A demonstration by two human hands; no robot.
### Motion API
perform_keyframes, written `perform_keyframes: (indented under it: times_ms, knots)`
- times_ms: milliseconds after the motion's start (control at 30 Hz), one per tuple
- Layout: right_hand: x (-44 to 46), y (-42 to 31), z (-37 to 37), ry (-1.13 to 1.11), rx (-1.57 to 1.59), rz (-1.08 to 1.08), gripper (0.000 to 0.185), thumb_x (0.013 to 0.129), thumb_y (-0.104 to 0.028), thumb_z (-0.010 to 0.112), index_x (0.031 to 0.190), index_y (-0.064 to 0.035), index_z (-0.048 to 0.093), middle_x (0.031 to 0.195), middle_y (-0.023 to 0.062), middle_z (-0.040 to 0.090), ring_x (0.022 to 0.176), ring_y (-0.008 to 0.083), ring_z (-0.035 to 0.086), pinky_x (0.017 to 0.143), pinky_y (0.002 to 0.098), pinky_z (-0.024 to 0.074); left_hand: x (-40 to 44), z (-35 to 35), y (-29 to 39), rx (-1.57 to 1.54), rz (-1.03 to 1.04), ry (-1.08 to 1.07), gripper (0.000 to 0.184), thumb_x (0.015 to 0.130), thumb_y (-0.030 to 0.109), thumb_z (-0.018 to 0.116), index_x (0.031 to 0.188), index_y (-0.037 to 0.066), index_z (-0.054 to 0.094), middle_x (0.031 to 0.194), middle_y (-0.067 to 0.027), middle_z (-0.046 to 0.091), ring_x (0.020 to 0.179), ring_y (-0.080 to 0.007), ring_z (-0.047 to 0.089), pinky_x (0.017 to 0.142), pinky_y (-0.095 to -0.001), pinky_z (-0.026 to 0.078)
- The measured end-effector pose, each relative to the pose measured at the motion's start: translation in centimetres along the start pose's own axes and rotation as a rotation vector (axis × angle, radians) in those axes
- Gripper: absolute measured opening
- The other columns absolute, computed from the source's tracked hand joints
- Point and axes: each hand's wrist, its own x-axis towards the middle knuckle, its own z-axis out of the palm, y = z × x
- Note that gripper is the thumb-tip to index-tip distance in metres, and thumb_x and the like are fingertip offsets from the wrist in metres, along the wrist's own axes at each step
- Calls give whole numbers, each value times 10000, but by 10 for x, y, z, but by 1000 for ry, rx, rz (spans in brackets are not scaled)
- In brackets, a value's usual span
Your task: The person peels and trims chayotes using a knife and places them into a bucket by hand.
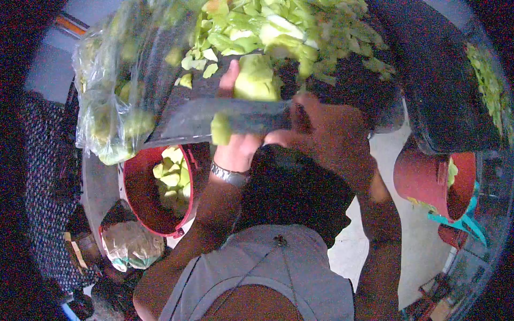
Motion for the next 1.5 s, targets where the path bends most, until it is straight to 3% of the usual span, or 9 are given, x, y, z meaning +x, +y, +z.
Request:
perform_keyframes:
  times_ms: [233, 433, 600, 733, 833, 1033, 1133, 1333, 1500]
  knots:
    - [3, 5, 4, 84, 21, -151, 575, 774, -543, 807, 1032, -67, 614, 669, 23, 628, 568, 174, 638, 571, 317, 513, 1, 1, 3, 24, 38, -37, 440, 984, 501, 580, 1141, 93, 627, 961, -59, 698, 819, -171, 691, 705, -323, 568]
    - [19, 25, -3, 139, -124, 210, 549, 829, -583, 735, 1012, -71, 661, 748, 122, 689, 680, 343, 699, 633, 448, 537, -3, -17, 9, 115, -64, -98, 443, 1014, 461, 520, 1201, 69, 611, 937, -82, 701, 817, -235, 706, 548, -373, 570]
    - [13, 22, -6, 111, 95, 229, 462, 835, -442, 771, 1063, -58, 654, 605, 89, 565, 552, 169, 584, 540, 341, 446, 0, -18, 0, 205, -47, 28, 453, 1001, 478, 531, 1235, 96, 597, 1004, -94, 694, 800, -267, 705, 506, -385, 570]
    - [5, 12, -3, 10, 112, 115, 452, 831, -432, 770, 1048, -58, 641, 622, 65, 584, 552, 157, 587, 543, 329, 456, -6, -21, -6, 10, 11, -88, 413, 1010, 435, 573, 1230, 86, 565, 1052, -68, 681, 867, -211, 703, 676, -371, 592]
    - [9, 8, -8, -43, 155, 80, 523, 834, -575, 744, 887, -70, 617, 686, 108, 656, 636, 301, 684, 620, 434, 527, -7, -21, -13, -29, 69, -153, 400, 1009, 377, 602, 1256, 64, 566, 1104, -79, 669, 995, -222, 679, 843, -386, 579]
    - [23, 45, -7, 24, -6, 55, 501, 833, -504, 753, 1027, -55, 645, 684, 85, 609, 597, 229, 627, 579, 382, 476, 4, -43, -6, 125, -93, -91, 557, 993, 506, 530, 1309, 48, 568, 1164, -173, 679, 1007, -292, 702, 781, -473, 608]
    - [34, 77, -9, 258, -146, 148, 425, 919, -467, 693, 988, -49, 652, 682, 112, 586, 612, 219, 587, 604, 382, 460, 0, -32, 5, 115, -143, -95, 533, 1024, 509, 469, 1234, 38, 602, 1061, -156, 702, 879, -281, 720, 584, -409, 607]
    - [23, 64, -19, 185, 52, 352, 411, 1013, -435, 588, 969, -33, 661, 636, 73, 520, 600, 144, 458, 600, 321, 424, 5, -17, -2, -20, -156, 99, 513, 1033, 528, 450, 1252, 92, 606, 1070, -115, 700, 890, -272, 696, 689, -414, 587]
    - [3, 21, -1, 235, 139, 324, 436, 910, -455, 718, 1025, -39, 656, 641, 46, 532, 573, 130, 487, 564, 304, 422, 4, -17, -1, 99, -129, 65, 475, 1017, 499, 507, 1246, 95, 608, 1090, -129, 695, 947, -272, 682, 817, -438, 565]
